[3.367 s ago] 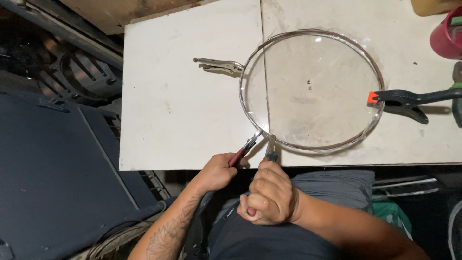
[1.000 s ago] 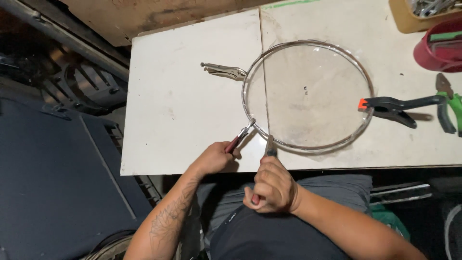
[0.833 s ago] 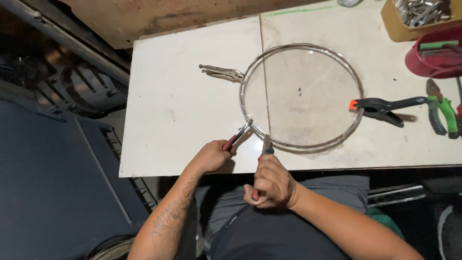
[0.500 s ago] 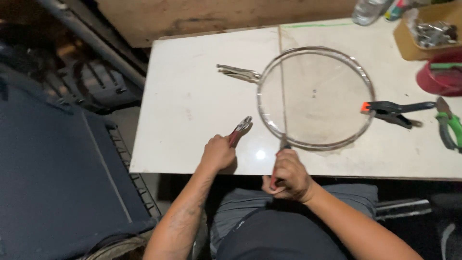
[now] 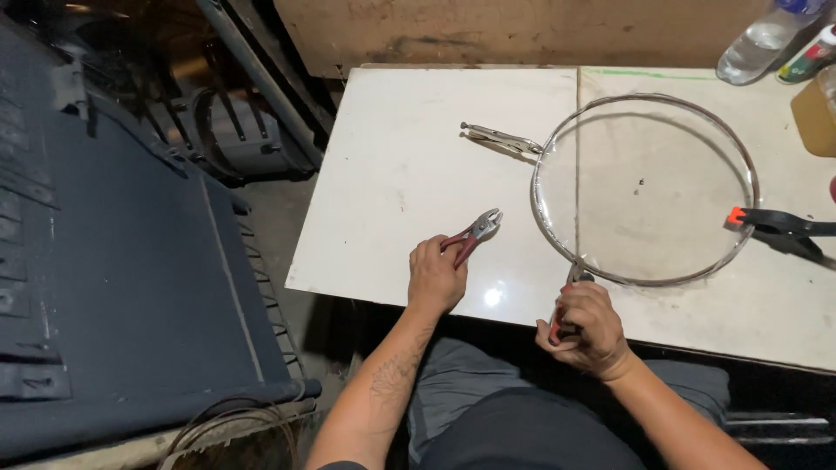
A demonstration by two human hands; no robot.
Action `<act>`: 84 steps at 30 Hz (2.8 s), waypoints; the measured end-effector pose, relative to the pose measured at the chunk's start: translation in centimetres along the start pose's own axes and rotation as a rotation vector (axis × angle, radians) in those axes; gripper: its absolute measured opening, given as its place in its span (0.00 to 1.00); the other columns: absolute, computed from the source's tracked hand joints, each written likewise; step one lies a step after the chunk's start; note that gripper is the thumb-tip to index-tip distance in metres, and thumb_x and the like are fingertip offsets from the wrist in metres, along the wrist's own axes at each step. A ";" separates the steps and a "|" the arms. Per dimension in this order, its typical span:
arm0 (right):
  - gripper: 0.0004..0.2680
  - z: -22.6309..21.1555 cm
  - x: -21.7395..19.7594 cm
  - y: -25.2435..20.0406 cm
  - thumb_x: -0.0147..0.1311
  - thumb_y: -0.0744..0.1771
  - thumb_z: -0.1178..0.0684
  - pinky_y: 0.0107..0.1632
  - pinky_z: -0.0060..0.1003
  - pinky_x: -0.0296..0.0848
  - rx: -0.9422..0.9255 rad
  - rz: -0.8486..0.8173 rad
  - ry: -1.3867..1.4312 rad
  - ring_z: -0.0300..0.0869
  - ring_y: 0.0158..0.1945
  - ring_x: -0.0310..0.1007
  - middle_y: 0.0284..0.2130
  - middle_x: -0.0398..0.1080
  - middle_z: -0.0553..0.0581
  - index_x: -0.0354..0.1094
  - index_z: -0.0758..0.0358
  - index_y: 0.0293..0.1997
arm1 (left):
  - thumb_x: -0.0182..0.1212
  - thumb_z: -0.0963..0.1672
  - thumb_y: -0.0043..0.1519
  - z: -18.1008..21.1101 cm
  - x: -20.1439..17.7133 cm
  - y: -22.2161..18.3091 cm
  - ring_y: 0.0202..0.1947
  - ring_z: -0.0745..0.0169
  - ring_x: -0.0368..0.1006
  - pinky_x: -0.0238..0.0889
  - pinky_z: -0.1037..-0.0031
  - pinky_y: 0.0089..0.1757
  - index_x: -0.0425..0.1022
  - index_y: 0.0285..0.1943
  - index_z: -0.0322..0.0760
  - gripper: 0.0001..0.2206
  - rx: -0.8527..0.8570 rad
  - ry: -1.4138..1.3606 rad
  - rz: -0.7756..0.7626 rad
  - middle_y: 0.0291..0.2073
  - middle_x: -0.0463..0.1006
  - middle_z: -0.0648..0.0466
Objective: Securing a plastic drumhead onto a metal hoop using pliers and clamps on a workbench.
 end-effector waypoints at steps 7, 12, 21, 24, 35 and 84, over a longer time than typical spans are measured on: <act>0.15 -0.5 -0.2 0.1 0.70 0.59 0.51 0.48 0.52 0.75 0.000 -0.020 -0.099 0.50 0.32 0.76 0.28 0.74 0.54 0.58 0.55 0.30 | 0.57 0.48 0.60 0.3 -0.6 0.0 0.55 0.44 0.68 0.57 0.58 0.57 0.80 0.50 0.41 0.14 -0.001 -0.022 -0.002 0.51 0.73 0.47; 0.14 -1.2 -0.9 0.1 0.69 0.59 0.52 0.52 0.52 0.72 -0.002 -0.022 -0.115 0.48 0.35 0.77 0.28 0.73 0.50 0.58 0.54 0.31 | 0.58 0.47 0.56 0.3 -0.4 -0.2 0.56 0.41 0.68 0.58 0.56 0.57 0.80 0.50 0.40 0.16 -0.004 -0.018 0.011 0.52 0.73 0.44; 0.11 -2.0 -1.8 -1.3 0.66 0.58 0.55 0.54 0.52 0.71 -0.016 -0.018 -0.074 0.48 0.35 0.77 0.25 0.70 0.49 0.60 0.52 0.28 | 0.64 0.46 0.50 0.5 1.5 -1.1 0.50 0.47 0.70 0.59 0.59 0.54 0.78 0.51 0.42 0.18 0.133 -0.067 0.393 0.45 0.74 0.50; 0.12 -1.9 -1.5 -2.5 0.67 0.57 0.56 0.51 0.53 0.74 -0.018 -0.016 -0.077 0.49 0.36 0.77 0.26 0.70 0.51 0.61 0.53 0.30 | 0.63 0.43 0.55 4.0 3.5 -3.0 0.38 0.45 0.78 0.68 0.63 0.45 0.80 0.41 0.40 0.07 0.062 -0.408 0.209 0.32 0.80 0.49; 0.14 -4.3 -2.9 -0.1 0.55 0.67 0.49 0.63 0.56 0.68 -0.088 -0.176 0.203 0.64 0.59 0.69 0.50 0.66 0.65 0.72 0.59 0.58 | 0.52 0.53 0.71 12.5 6.1 -7.0 0.31 0.59 0.77 0.76 0.70 0.33 0.71 0.34 0.42 0.17 -0.854 -1.735 -0.948 0.28 0.76 0.54; 0.10 10.0 -4.1 -7.2 0.59 0.69 0.58 0.49 0.45 0.84 1.555 0.561 0.855 0.50 0.40 0.81 0.37 0.74 0.59 0.57 0.59 0.47 | 0.70 0.38 0.52 12.8 1.8 -9.7 0.17 0.46 0.79 0.74 0.64 0.20 0.81 0.40 0.20 0.10 -0.721 -1.255 -0.576 0.20 0.79 0.34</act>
Point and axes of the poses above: each hand's wrist, its own y-axis towards the middle knuckle, its own x-axis out of the palm, z = x × y, the point moved 1 cm from there along y, towards the middle knuckle
